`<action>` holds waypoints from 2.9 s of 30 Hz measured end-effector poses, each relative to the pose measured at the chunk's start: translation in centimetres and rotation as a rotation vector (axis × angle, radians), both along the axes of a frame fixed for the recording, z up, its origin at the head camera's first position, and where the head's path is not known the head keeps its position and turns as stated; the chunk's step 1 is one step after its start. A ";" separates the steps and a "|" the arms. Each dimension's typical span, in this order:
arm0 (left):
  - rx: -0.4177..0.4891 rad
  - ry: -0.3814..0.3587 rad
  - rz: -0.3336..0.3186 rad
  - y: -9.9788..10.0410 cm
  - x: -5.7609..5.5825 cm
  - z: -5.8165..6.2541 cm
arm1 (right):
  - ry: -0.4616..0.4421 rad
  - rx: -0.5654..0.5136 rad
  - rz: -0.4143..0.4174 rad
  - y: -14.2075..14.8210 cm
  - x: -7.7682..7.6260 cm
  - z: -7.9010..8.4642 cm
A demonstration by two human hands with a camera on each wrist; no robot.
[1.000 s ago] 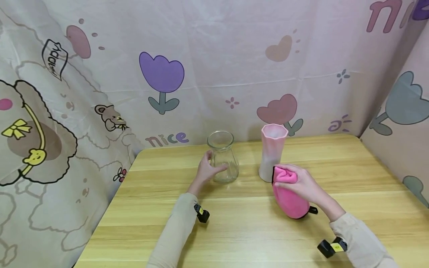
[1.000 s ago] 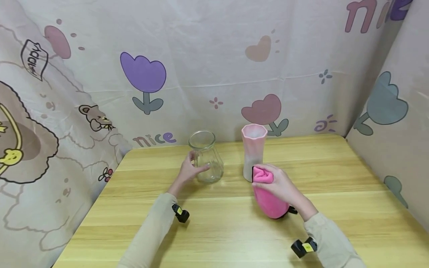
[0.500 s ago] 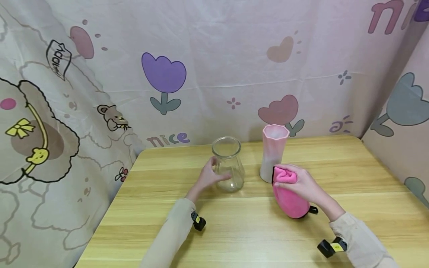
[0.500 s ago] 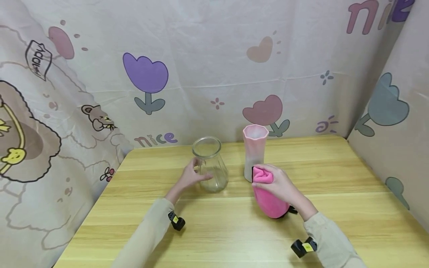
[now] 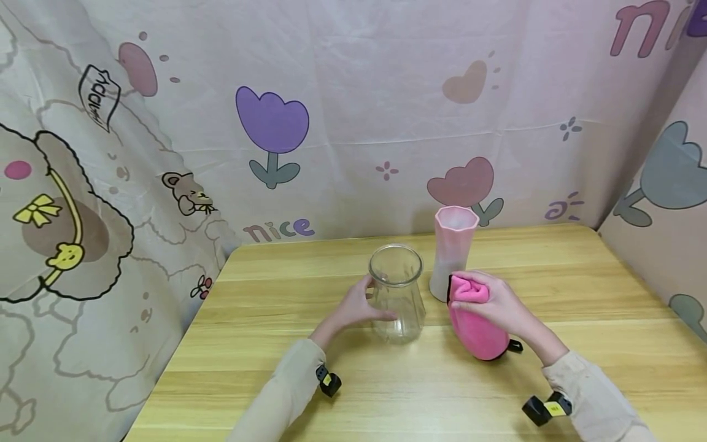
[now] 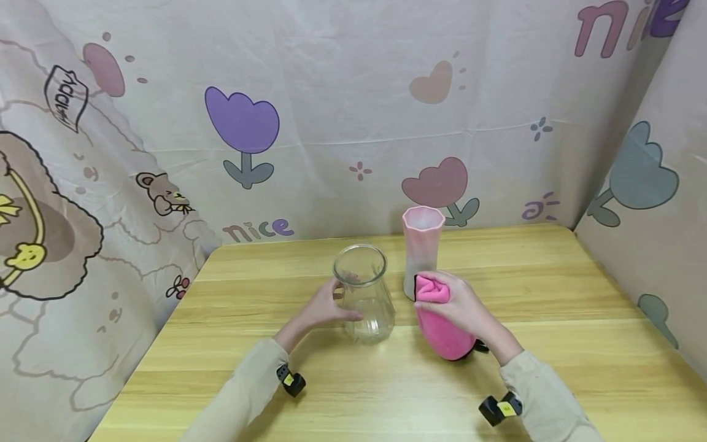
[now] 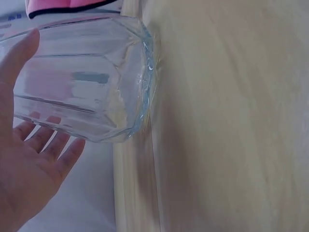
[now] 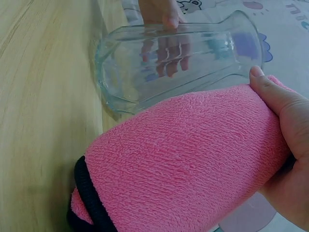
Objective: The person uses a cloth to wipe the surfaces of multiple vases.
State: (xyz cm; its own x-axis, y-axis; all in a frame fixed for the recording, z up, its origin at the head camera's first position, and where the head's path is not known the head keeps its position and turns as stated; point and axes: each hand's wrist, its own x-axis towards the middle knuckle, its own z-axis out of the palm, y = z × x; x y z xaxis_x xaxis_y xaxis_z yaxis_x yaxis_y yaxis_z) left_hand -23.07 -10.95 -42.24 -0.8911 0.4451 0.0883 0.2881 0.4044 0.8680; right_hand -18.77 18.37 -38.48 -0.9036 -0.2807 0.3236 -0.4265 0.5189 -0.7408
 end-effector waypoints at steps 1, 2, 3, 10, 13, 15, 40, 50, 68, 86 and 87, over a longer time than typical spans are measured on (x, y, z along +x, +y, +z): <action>-0.007 0.006 -0.014 0.1 0.1 0.0 | 0.002 0.000 0.000 0.0 0.0 0.0; -0.010 0.012 -0.029 0.2 0.2 0.1 | 0.003 -0.001 0.002 0.0 0.1 0.0; -0.013 0.017 -0.042 0.3 0.3 0.1 | 0.004 -0.004 0.003 -0.1 0.1 0.0; -0.008 0.018 -0.087 0.9 1.5 1.1 | -0.005 -0.007 0.026 -0.7 0.0 -0.3; -0.005 0.021 -0.086 0.8 1.6 1.0 | 0.021 -0.001 0.033 -1.2 0.0 -0.3; 0.003 0.026 -0.088 0.7 1.4 0.5 | 0.057 -0.002 0.042 -1.5 -0.1 0.1; 0.107 -0.031 0.002 -0.1 3.3 2.6 | 0.141 0.020 0.132 -4.5 -1.6 -0.2; 0.098 -0.025 -0.003 0.0 3.7 3.2 | 0.151 0.121 0.179 -3.6 -1.7 -0.1; 0.112 -0.031 0.006 -0.1 3.6 3.0 | 0.068 0.196 0.252 -3.3 -2.0 -1.0; 0.117 -0.036 0.014 -0.1 3.7 2.9 | 0.021 0.123 0.218 -2.9 -1.7 -0.3; 0.116 -0.035 0.015 -0.1 3.7 2.9 | 0.060 0.084 0.185 -2.9 -1.6 0.3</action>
